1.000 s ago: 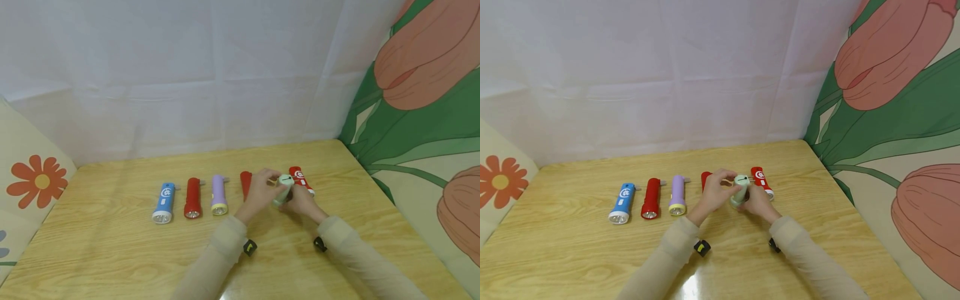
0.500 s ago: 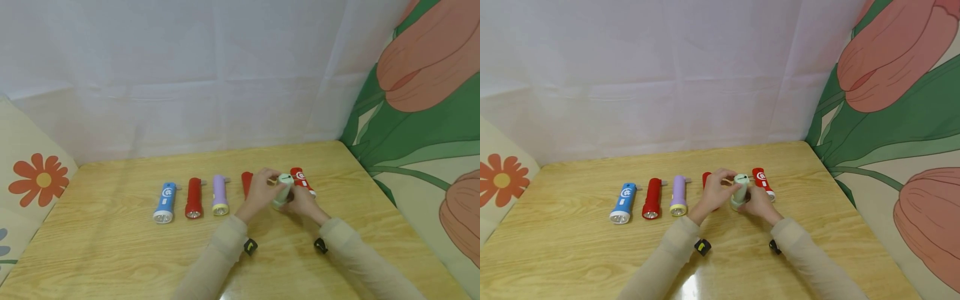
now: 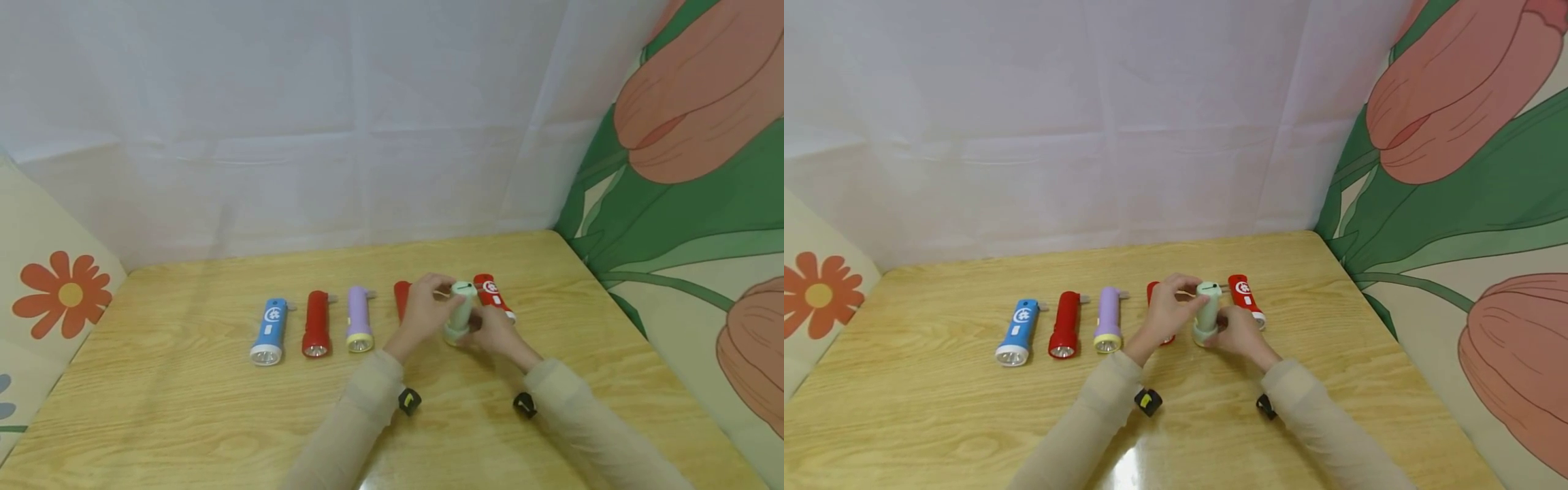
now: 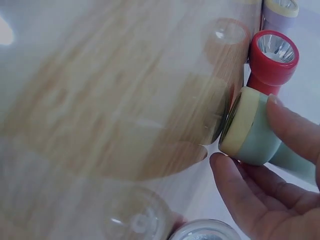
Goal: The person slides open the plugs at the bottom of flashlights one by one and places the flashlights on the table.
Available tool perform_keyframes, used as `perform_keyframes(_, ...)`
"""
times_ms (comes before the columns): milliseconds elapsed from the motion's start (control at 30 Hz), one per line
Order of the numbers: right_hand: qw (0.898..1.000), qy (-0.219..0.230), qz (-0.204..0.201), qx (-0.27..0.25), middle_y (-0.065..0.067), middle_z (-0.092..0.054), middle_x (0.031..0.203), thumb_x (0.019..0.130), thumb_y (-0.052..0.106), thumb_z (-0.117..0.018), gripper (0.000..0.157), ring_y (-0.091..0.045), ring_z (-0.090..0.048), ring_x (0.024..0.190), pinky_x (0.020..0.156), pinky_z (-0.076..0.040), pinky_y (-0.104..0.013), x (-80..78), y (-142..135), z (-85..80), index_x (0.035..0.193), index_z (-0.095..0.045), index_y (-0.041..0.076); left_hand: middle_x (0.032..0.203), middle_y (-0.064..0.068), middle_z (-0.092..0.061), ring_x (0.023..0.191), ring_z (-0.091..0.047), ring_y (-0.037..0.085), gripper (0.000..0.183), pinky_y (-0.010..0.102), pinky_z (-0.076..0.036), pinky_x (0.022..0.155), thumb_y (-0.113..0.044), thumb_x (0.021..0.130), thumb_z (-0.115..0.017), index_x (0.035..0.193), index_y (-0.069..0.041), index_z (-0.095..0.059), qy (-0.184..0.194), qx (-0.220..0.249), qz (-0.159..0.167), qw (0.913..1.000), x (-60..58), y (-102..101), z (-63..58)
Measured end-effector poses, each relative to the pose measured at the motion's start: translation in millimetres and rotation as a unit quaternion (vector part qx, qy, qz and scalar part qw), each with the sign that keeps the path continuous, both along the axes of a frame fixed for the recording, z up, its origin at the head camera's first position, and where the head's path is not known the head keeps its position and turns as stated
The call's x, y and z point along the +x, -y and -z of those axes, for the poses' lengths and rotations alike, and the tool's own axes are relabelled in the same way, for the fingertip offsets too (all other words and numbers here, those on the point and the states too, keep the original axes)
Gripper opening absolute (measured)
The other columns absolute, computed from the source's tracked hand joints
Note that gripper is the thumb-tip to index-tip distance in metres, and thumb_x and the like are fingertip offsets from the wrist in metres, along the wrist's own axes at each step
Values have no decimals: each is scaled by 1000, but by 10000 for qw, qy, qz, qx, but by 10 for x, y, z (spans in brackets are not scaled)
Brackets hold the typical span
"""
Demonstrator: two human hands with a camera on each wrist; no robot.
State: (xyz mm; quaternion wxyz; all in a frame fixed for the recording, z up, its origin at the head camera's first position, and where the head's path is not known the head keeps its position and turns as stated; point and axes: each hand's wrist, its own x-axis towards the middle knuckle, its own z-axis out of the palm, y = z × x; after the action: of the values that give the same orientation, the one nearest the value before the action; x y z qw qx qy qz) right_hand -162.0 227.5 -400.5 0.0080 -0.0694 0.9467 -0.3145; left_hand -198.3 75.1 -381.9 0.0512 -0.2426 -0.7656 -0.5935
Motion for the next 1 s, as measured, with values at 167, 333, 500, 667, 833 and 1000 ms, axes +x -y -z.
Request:
perform_keyframes(167, 9997, 88, 29, -229, -11, -68, 82, 61, 8, -81, 36, -22, -62, 75, 69, -50, -36, 6, -13, 24, 92, -66, -5, 93, 13, -64, 83, -63, 21, 25, 16, -51, 66, -3, 77, -72, 99, 5, -65, 110, 52, -99, 9999, -20, -1, 22)
perform_keyframes(333, 9994, 48, -26, -337, -11, -68, 80, 61, 8, -82, 34, -20, -62, 74, 68, -51, -36, 11, -37, 54, 90, -67, -5, 92, 14, -63, 83, -62, 21, 25, 16, -51, 66, -3, 78, -71, 100, 5, -65, 183, 108, -109, 9997, -40, -5, 39)
perform_keyframes(500, 9986, 80, -72, -517, -14, -69, 82, 62, 6, -81, 34, -23, -64, 76, 70, -52, -37, 19, -43, 55, 91, -67, -7, 92, 16, -63, 84, -62, 25, 23, 16, -51, 66, -1, 78, -70, 99, 7, -64, 188, 273, -161, 9993, -56, -23, 51)
perform_keyframes(667, 9985, 80, -65, -537, -16, -68, 84, 63, 6, -81, 35, -25, -65, 78, 71, -53, -39, 22, -48, 49, 92, -66, -8, 92, 17, -64, 83, -62, 24, 22, 16, -51, 65, 0, 78, -69, 98, 7, -64, 170, 414, -207, 9988, -61, -22, 58)
perform_keyframes(833, 9987, 108, -36, -499, -15, -68, 85, 65, 7, -81, 34, -24, -64, 77, 70, -53, -38, 28, -51, 35, 92, -67, -7, 94, 17, -64, 81, -62, 22, 21, 17, -51, 65, -1, 79, -69, 98, 6, -64, 180, 442, -250, 9985, -77, -21, 81)
perform_keyframes(1000, 9987, 36, -38, -508, -13, -68, 81, 65, 7, -81, 33, -21, -64, 74, 67, -52, -35, 37, -56, 40, 91, -67, -7, 94, 17, -64, 82, -62, 24, 20, 17, -51, 66, 0, 80, -68, 98, 7, -64, 184, 537, -163, 9983, -100, -16, 98)
